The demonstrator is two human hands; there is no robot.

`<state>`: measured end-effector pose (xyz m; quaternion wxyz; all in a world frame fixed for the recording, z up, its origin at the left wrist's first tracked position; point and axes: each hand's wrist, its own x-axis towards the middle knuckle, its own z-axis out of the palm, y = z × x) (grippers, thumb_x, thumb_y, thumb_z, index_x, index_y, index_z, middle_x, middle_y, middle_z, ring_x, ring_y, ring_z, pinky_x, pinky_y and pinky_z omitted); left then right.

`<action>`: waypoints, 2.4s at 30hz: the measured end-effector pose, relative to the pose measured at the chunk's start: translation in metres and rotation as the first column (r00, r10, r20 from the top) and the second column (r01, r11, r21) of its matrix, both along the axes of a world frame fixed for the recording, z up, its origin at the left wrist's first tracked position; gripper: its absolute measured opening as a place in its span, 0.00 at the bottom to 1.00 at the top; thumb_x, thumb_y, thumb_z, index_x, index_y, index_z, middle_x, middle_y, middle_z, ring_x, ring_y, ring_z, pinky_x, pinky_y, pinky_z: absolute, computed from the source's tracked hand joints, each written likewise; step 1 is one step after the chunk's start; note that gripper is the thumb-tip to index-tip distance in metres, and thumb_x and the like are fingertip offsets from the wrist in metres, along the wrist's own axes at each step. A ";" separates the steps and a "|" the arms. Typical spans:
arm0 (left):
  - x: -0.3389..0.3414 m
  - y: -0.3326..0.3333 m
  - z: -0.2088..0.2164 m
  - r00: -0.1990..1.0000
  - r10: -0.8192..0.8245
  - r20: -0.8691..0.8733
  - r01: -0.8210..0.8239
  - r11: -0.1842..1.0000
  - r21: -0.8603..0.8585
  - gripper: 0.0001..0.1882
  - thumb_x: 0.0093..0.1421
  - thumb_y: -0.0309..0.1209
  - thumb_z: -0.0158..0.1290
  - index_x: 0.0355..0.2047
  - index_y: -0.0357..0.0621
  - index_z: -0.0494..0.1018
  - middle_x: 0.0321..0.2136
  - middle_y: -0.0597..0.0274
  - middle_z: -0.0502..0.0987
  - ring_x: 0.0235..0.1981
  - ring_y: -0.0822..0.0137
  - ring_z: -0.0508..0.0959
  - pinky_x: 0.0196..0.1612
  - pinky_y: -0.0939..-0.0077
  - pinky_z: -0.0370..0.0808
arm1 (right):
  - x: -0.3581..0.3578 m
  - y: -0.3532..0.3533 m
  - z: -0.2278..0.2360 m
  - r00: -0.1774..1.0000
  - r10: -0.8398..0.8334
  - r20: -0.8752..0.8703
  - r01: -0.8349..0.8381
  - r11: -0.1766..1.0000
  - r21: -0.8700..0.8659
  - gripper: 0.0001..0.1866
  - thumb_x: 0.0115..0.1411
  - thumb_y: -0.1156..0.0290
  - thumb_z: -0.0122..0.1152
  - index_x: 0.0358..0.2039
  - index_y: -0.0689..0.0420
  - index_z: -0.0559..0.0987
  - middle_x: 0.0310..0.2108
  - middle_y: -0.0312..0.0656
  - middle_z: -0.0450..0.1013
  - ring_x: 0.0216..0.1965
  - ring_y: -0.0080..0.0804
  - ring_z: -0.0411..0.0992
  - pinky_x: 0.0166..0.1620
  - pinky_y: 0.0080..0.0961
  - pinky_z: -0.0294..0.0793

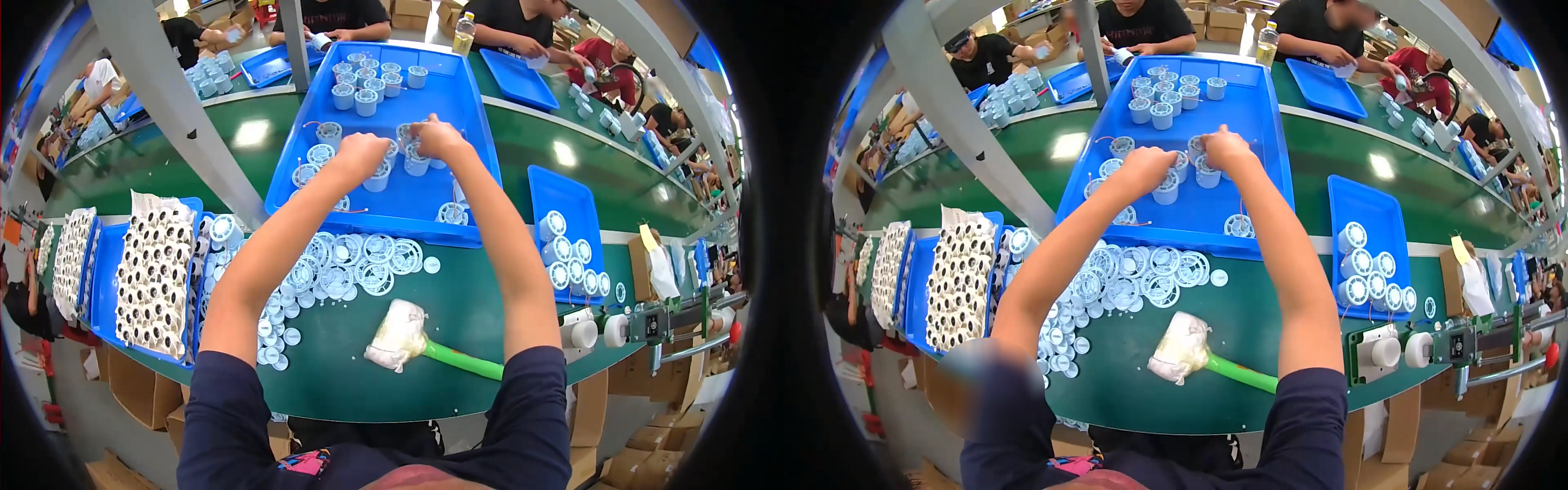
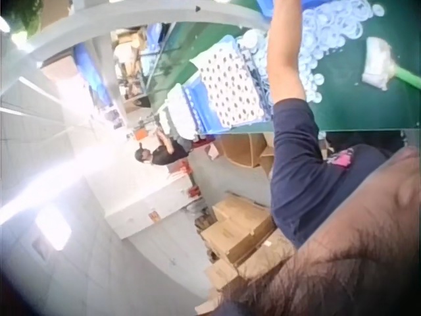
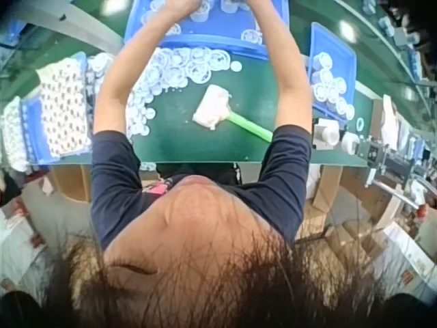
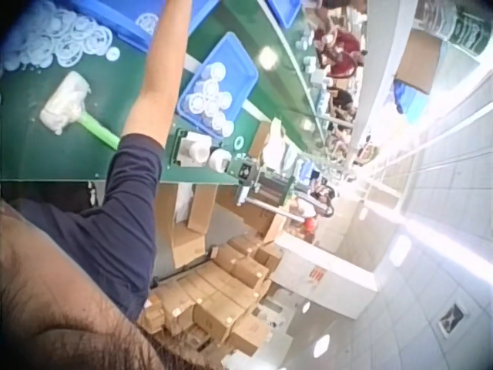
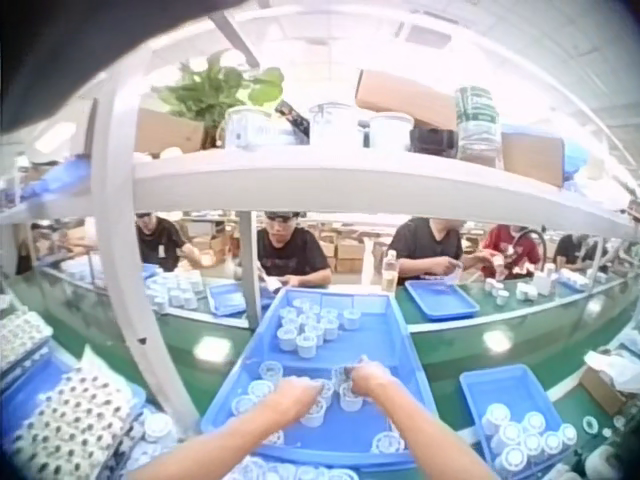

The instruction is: Assemble small plastic cooling fan components using manual assembly and a rubber mallet at a factory workbench.

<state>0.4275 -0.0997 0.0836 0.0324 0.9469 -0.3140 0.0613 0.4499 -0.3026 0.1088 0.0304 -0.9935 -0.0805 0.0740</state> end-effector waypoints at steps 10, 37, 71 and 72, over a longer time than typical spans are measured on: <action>-0.038 0.010 0.045 0.977 0.024 0.211 -0.016 0.999 -0.040 0.20 0.62 0.30 0.62 0.55 0.51 0.75 0.43 0.53 0.82 0.45 0.48 0.83 0.51 0.48 0.74 | -0.009 -0.014 -0.037 0.997 0.059 0.053 -0.052 0.990 -0.129 0.27 0.51 0.74 0.70 0.55 0.46 0.81 0.49 0.57 0.77 0.54 0.58 0.77 0.57 0.43 0.80; -0.450 0.131 -0.002 0.975 0.218 0.049 -0.215 0.975 -0.059 0.26 0.55 0.24 0.60 0.56 0.46 0.72 0.49 0.53 0.74 0.47 0.54 0.77 0.51 0.58 0.71 | -0.341 0.121 0.008 0.763 0.493 0.418 -0.629 0.716 0.303 0.26 0.52 0.82 0.70 0.52 0.51 0.76 0.52 0.55 0.69 0.51 0.59 0.75 0.52 0.46 0.80; -0.470 0.059 -0.078 0.878 0.464 -0.120 -0.365 0.485 -0.795 0.40 0.52 0.39 0.73 0.64 0.50 0.68 0.65 0.43 0.62 0.55 0.43 0.69 0.58 0.53 0.70 | -0.340 0.039 0.018 0.865 0.493 0.089 -0.488 0.870 -0.077 0.25 0.53 0.81 0.66 0.52 0.50 0.79 0.56 0.49 0.70 0.53 0.51 0.74 0.57 0.42 0.76; -0.471 0.061 -0.079 0.878 0.464 -0.120 -0.364 0.484 -0.795 0.40 0.52 0.39 0.73 0.64 0.50 0.68 0.65 0.43 0.62 0.55 0.43 0.69 0.58 0.53 0.70 | -0.348 0.049 0.024 0.872 0.469 0.142 -0.438 0.876 -0.203 0.24 0.54 0.81 0.65 0.53 0.51 0.79 0.57 0.50 0.71 0.54 0.51 0.74 0.57 0.42 0.76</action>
